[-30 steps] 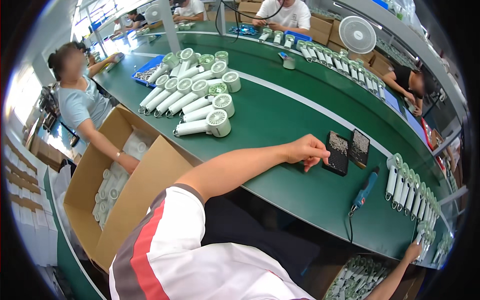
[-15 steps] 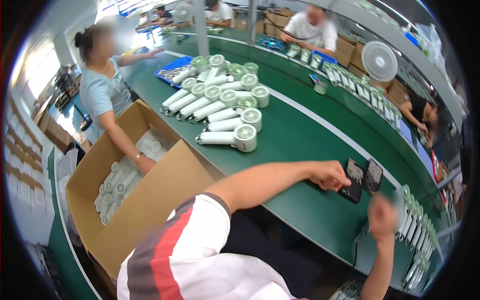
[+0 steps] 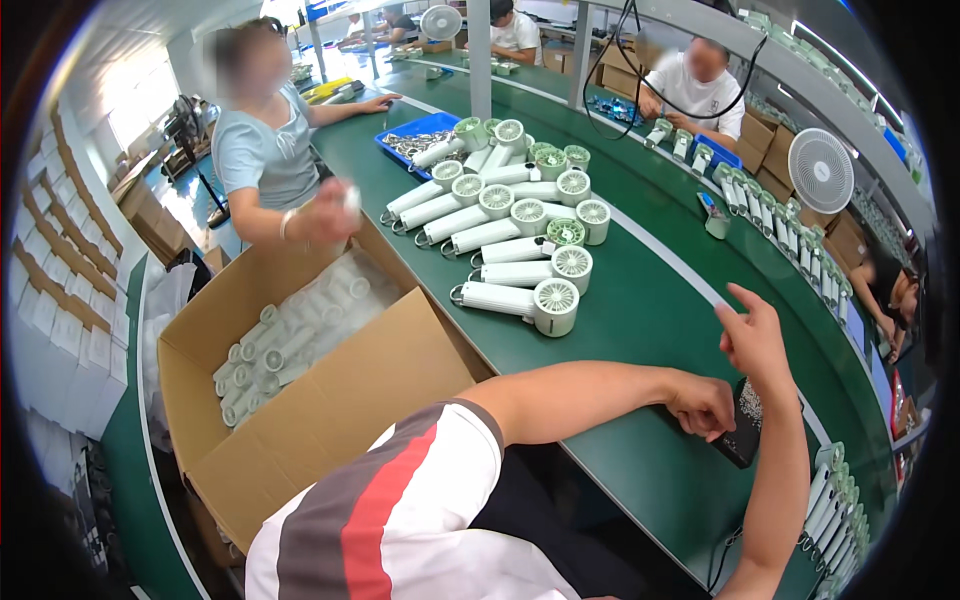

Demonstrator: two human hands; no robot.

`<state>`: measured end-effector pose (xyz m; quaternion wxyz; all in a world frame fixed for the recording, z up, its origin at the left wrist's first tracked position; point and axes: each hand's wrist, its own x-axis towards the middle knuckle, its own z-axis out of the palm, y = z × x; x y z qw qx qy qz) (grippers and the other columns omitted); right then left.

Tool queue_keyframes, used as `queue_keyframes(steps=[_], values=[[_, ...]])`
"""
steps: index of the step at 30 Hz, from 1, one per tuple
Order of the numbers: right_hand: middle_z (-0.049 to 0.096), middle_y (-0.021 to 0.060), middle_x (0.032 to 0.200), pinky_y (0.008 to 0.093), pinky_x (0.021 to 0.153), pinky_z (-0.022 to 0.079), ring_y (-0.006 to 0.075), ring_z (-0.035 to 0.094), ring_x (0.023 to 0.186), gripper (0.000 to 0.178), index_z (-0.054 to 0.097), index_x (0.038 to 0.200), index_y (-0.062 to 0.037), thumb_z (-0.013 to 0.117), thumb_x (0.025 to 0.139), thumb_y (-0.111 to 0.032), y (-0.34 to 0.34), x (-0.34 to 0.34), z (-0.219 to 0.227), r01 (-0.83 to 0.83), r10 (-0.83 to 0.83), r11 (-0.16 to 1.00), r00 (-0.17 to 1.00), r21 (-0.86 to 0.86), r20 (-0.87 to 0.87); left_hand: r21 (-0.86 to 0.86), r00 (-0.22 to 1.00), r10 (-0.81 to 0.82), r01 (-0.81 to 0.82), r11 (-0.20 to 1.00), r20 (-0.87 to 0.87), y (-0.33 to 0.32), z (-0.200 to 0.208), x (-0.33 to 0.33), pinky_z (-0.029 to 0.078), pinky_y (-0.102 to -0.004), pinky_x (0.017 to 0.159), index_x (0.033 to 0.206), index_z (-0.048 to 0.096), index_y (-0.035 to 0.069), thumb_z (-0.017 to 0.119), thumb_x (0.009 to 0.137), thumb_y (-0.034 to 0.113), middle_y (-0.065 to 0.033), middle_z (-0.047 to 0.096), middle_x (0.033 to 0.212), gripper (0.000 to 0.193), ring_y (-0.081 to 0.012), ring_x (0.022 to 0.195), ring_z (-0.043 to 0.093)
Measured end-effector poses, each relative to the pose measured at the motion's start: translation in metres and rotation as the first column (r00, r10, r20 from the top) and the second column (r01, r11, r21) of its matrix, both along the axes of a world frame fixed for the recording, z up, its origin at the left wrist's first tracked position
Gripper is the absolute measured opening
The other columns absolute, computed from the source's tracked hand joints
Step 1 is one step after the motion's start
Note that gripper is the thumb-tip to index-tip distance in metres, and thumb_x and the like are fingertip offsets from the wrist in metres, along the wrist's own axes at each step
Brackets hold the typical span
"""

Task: Assembling handheld electric fans using an electric screwdriver on a factory production line.

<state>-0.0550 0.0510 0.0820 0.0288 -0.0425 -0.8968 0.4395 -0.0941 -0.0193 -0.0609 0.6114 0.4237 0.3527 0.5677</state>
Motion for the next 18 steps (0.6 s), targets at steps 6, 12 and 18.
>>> queue_keyframes(steps=[6,12,18], values=[[0.072,0.0199,0.077,0.0391,0.067,0.058,0.0297,0.073,0.070,0.036,0.072,0.116,0.0010,0.069,0.092,-0.026,-0.040,0.018,-0.036,-0.351,0.396,0.804,0.918,0.479,0.007,0.225,0.993,-0.120,0.114,0.968,0.010,0.036,-0.052,-0.016,0.028,-0.0277,0.040,0.084,0.065,-0.005,0.066,0.095,0.030,0.0007,0.044,0.057,0.037,-0.0095,0.042,0.038],[0.072,0.0221,0.075,0.0423,0.071,0.058,0.0348,0.072,0.072,0.030,0.079,0.098,-0.0019,0.071,0.088,-0.028,-0.040,-0.024,-0.040,-0.455,0.520,0.794,0.851,0.403,-0.064,0.352,0.965,0.213,-0.149,0.924,-0.150,0.026,-0.092,-0.037,0.028,-0.0288,0.041,0.082,0.062,-0.003,0.075,0.090,0.033,-0.0007,0.045,0.056,0.039,-0.0090,0.041,0.033],[0.074,0.0205,0.078,0.0420,0.079,0.057,0.0323,0.073,0.075,0.035,0.079,0.095,-0.0004,0.075,0.084,-0.033,0.061,-0.160,-0.047,-0.001,0.130,0.780,0.978,0.625,-0.161,-0.166,0.991,-0.040,0.019,0.986,-0.128,0.007,0.011,-0.013,0.024,-0.0271,0.041,0.065,0.065,0.006,0.073,0.090,0.029,0.0035,0.048,0.053,0.035,-0.0071,0.042,0.037]])
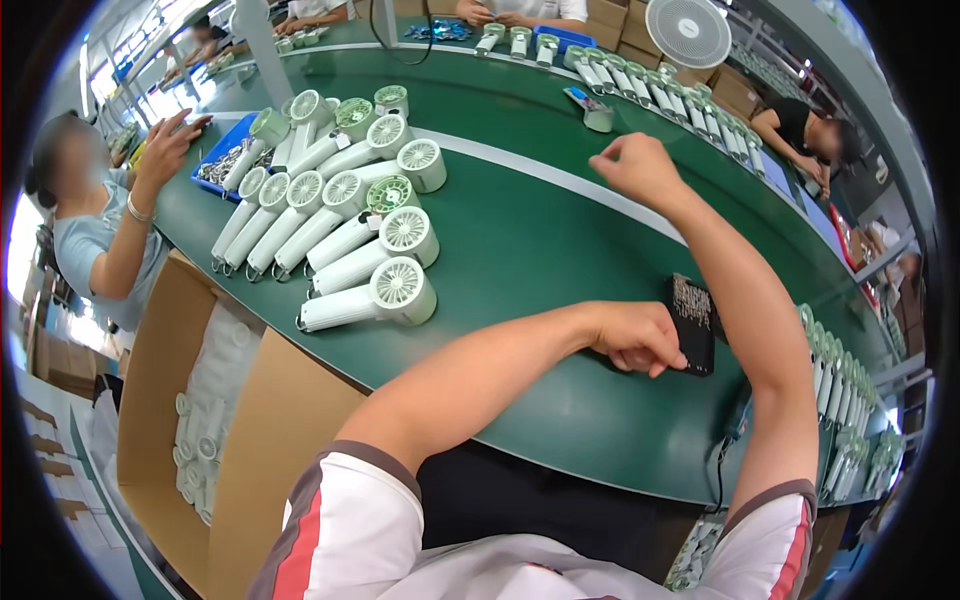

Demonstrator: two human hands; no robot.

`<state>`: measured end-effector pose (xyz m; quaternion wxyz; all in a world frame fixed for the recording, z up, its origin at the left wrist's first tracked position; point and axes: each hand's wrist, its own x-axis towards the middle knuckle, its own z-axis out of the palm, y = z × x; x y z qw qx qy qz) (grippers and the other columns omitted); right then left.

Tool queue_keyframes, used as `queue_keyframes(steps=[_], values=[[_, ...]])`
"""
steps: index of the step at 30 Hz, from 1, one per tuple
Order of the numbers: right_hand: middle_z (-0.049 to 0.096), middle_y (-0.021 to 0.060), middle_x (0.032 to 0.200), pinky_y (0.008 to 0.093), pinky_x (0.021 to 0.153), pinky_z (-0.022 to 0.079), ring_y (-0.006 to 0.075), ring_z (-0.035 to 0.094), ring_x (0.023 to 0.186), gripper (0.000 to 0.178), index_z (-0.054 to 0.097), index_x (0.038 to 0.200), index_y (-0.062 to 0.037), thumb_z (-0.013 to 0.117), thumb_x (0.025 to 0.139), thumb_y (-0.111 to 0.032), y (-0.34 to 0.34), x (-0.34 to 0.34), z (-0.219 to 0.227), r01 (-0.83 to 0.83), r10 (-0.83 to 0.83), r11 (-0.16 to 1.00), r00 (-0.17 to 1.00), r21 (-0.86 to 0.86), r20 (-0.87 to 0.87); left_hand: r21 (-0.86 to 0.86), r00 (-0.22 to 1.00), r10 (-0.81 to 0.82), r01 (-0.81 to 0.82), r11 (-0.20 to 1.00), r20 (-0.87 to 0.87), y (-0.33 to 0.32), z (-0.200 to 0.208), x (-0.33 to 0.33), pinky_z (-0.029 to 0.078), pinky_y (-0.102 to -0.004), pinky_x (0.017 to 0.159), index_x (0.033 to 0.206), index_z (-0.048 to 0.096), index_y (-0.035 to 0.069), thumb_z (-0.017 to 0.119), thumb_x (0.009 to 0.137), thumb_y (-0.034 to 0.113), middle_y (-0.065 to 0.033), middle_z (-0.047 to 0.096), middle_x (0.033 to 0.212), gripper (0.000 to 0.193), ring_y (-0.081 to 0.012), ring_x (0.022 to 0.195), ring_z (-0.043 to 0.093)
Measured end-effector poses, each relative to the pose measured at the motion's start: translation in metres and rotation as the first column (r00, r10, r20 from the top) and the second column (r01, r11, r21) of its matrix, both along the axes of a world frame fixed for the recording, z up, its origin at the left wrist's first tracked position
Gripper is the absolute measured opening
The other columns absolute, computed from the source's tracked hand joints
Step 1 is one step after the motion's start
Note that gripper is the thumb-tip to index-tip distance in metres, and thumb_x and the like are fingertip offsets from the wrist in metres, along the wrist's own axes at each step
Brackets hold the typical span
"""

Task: Assembling handheld electric fans using an electric screwdriver on a factory production line.

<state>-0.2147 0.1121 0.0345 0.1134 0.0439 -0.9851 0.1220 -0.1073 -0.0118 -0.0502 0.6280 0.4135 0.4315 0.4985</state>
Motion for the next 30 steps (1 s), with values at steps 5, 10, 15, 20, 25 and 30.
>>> queue_keyframes(steps=[5,10,15,20,25,30], values=[[0.069,0.0192,0.073,0.0414,0.055,0.059,0.0315,0.072,0.062,0.057,0.068,0.075,0.0072,0.074,0.080,-0.049,0.051,-0.100,-0.022,0.291,-0.283,0.952,0.955,-0.098,0.090,0.041,0.998,-0.050,0.052,0.998,-0.049,0.002,-0.010,-0.007,0.033,-0.0283,0.046,0.066,0.065,0.007,0.070,0.089,0.025,0.0038,0.050,0.055,0.029,-0.0076,0.049,0.045],[0.070,0.0210,0.094,0.0401,0.049,0.056,0.0299,0.071,0.066,0.075,0.068,0.087,0.0064,0.076,0.074,-0.067,0.059,-0.182,-0.055,0.324,-0.285,0.935,0.929,-0.147,0.236,0.149,1.000,0.018,-0.022,0.989,0.026,-0.005,-0.027,-0.003,0.025,-0.0303,0.038,0.063,0.060,0.001,0.072,0.083,0.013,-0.0005,0.040,0.049,0.026,-0.0107,0.040,0.035],[0.069,0.0203,0.075,0.0436,0.055,0.055,0.0339,0.069,0.061,0.085,0.072,0.086,0.0094,0.073,0.074,-0.074,0.153,-0.209,-0.087,0.382,-0.366,0.905,0.923,-0.185,0.119,0.213,0.996,0.037,-0.020,0.977,-0.076,0.018,-0.013,0.005,0.036,-0.0326,0.040,0.066,0.067,0.000,0.075,0.081,0.014,-0.0053,0.051,0.053,0.022,-0.0141,0.043,0.045],[0.073,0.0289,0.090,0.0480,0.080,0.056,0.0418,0.073,0.086,0.086,0.073,0.095,0.0113,0.074,0.072,-0.072,0.138,-0.217,-0.111,0.378,-0.380,0.924,0.924,-0.062,-0.027,0.101,1.000,0.026,-0.026,0.995,-0.003,0.008,-0.024,-0.001,0.037,-0.0317,0.040,0.071,0.069,-0.002,0.076,0.081,0.015,-0.0043,0.051,0.054,0.022,-0.0142,0.044,0.047],[0.073,0.0276,0.089,0.0444,0.081,0.055,0.0416,0.073,0.089,0.089,0.072,0.100,0.0134,0.075,0.073,-0.071,0.095,-0.188,-0.088,0.253,-0.260,0.965,0.950,-0.062,-0.173,0.054,0.995,0.062,-0.066,0.996,0.075,0.001,-0.016,-0.002,0.029,-0.0297,0.039,0.071,0.066,-0.007,0.074,0.082,0.007,-0.0026,0.045,0.051,0.019,-0.0113,0.040,0.038],[0.073,0.0150,0.096,0.0347,0.072,0.054,0.0193,0.067,0.078,0.084,0.068,0.117,0.0117,0.083,0.074,-0.059,0.019,-0.108,-0.019,0.058,-0.095,0.959,0.988,-0.279,-0.121,0.077,0.993,0.000,-0.010,0.997,0.117,0.007,-0.015,-0.003,0.024,-0.0274,0.039,0.072,0.064,-0.009,0.073,0.084,0.002,-0.0013,0.041,0.050,0.019,-0.0093,0.040,0.032]])
